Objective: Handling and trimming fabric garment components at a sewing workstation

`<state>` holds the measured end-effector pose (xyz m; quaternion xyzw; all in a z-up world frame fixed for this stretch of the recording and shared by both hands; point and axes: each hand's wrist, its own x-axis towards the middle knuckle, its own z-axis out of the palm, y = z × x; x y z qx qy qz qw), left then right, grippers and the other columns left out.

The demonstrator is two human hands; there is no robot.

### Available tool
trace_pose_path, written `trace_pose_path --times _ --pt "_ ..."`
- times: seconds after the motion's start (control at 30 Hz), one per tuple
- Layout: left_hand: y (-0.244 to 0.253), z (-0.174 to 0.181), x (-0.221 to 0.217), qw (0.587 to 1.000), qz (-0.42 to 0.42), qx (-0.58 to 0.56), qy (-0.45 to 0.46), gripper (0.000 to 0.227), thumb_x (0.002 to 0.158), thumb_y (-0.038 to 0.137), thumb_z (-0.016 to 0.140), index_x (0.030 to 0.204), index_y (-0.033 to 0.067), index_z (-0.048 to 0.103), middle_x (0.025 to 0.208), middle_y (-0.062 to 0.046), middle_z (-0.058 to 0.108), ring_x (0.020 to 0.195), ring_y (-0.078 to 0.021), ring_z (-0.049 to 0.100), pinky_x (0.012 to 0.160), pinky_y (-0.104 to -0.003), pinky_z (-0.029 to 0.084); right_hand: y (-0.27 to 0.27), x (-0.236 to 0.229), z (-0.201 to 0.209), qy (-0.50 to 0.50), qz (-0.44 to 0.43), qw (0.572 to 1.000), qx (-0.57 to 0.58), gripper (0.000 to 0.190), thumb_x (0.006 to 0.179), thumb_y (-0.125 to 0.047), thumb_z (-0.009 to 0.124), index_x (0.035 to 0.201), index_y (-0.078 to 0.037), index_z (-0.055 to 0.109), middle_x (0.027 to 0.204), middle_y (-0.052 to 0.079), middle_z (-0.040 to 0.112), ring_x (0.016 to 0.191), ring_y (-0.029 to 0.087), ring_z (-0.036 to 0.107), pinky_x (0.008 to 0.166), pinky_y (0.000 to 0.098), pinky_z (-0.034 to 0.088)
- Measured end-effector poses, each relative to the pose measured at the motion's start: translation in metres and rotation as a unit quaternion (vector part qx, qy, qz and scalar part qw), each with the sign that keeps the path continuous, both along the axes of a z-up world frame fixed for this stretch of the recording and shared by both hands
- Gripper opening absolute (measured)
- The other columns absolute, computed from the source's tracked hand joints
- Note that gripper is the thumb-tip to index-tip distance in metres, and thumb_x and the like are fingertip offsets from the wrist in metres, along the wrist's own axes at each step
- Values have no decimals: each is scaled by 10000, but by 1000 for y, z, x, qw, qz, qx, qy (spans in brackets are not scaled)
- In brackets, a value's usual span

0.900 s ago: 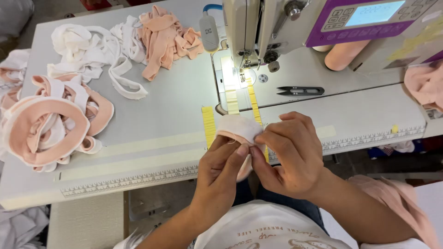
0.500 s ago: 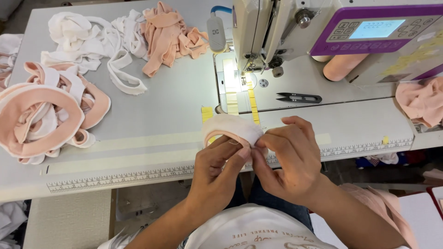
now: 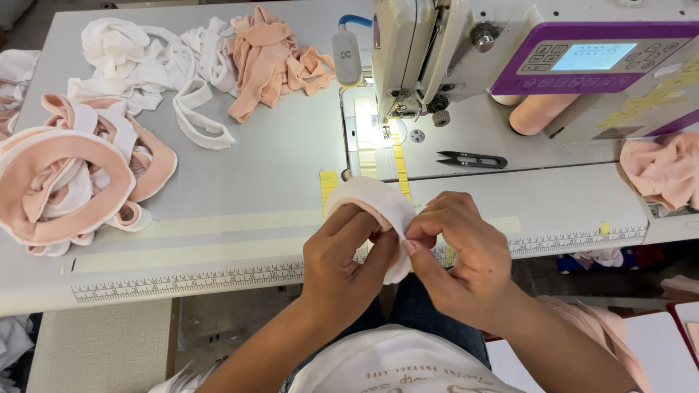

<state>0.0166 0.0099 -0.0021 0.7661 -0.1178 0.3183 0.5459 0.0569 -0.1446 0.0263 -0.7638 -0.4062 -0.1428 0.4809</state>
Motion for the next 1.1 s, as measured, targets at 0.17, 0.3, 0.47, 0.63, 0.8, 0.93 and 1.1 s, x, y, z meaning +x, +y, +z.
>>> trace_pose_path --times 0.17,0.3,0.47,0.63,0.8,0.93,1.1 --pt "0 -4 -1 997 -25 -63 40 216 865 -70 610 733 70 511 729 -11 496 664 -133 451 592 -273 364 -7 3 -16 25 18 998 53 46 924 -35 604 919 -35 558 824 54 553 760 205 519 865 364 453" --pt "1 0 -4 989 -85 -99 73 131 891 -18 630 820 86 596 778 -3 579 708 -121 539 629 -271 423 -21 16 -33 214 71 963 144 182 954 -90 616 1090 31 615 1002 93 603 946 199 570 858 295 479" --pt "-4 -8 -2 998 -35 -45 31 201 869 -20 674 829 108 524 748 9 533 660 -123 488 606 -268 410 -16 8 -32 207 85 963 151 75 958 -12 626 958 -16 551 920 95 597 866 217 542 792 313 468" --pt "-3 -2 -4 998 -41 -31 28 193 873 -30 668 857 95 521 776 -9 532 678 -142 488 632 -270 429 -19 10 -44 210 64 962 161 124 936 22 661 966 -21 549 913 85 566 871 222 514 813 323 460" --pt "9 1 -3 999 -6 31 -23 223 995 131 537 1165 4 605 1081 -131 635 976 -236 621 826 -332 547 -20 12 -31 239 83 957 142 80 946 64 604 976 8 555 937 87 556 906 207 534 795 302 451" --pt "20 17 -3 983 -142 97 70 567 892 33 567 1450 57 472 1339 -136 602 1245 -294 566 1063 -411 496 -21 15 -29 298 93 944 104 117 924 44 615 1018 -10 660 916 53 610 786 134 551 715 258 455" --pt "19 14 -5 923 -220 -220 226 400 869 -91 477 1230 20 605 1058 -84 622 886 -149 588 738 -273 515 -22 6 -31 307 70 945 93 422 890 -41 699 1272 -49 520 1127 57 613 939 119 616 706 227 506"
